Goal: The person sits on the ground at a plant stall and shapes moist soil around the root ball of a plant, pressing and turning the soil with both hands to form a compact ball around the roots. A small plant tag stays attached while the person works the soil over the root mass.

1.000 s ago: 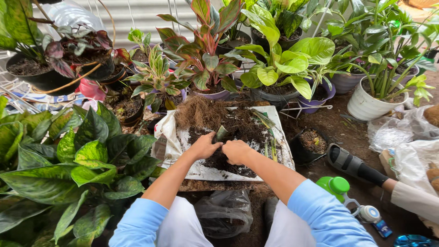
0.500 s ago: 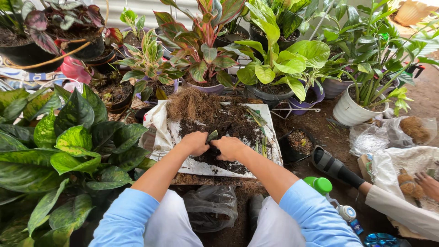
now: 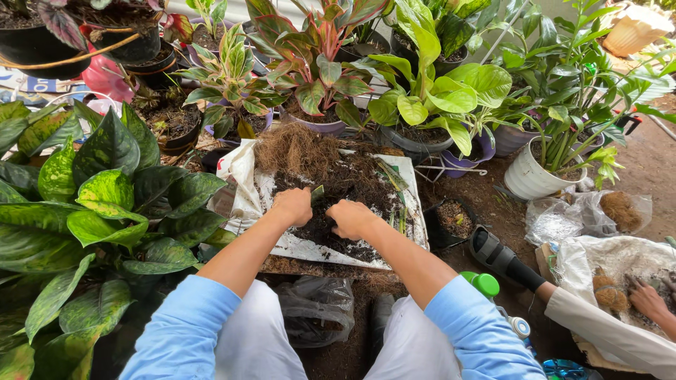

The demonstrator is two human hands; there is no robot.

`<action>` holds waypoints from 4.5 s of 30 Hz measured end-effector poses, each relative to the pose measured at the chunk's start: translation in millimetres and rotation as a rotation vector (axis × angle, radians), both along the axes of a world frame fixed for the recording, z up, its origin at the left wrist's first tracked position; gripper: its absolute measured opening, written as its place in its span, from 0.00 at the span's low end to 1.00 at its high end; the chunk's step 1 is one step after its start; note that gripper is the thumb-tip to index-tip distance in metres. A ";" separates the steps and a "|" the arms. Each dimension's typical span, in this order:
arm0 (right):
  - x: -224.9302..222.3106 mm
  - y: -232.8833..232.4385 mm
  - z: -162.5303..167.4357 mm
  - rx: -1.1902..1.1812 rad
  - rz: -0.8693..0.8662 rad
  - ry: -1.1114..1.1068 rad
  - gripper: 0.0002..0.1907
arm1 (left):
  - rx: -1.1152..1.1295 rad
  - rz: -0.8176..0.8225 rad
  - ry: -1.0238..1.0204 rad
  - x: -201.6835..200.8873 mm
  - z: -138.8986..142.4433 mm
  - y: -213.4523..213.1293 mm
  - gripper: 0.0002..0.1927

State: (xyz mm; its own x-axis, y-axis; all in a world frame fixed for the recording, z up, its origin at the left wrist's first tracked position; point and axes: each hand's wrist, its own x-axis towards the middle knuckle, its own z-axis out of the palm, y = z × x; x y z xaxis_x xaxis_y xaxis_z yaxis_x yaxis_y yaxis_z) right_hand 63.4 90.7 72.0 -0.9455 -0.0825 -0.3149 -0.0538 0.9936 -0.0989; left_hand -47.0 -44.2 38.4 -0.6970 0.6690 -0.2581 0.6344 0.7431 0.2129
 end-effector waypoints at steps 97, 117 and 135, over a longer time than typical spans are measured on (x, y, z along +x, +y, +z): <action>-14.9 0.4 3.6 -1.771 -0.650 0.441 0.20 | 0.901 0.118 -0.009 43.8 29.2 38.4 0.32; -4.5 17.3 22.6 -0.839 -0.425 0.663 0.21 | 0.716 -0.008 -0.140 16.6 8.6 18.8 0.31; -0.5 15.7 38.2 -0.757 -0.369 0.597 0.20 | 0.811 -0.038 -0.098 18.0 11.3 15.7 0.32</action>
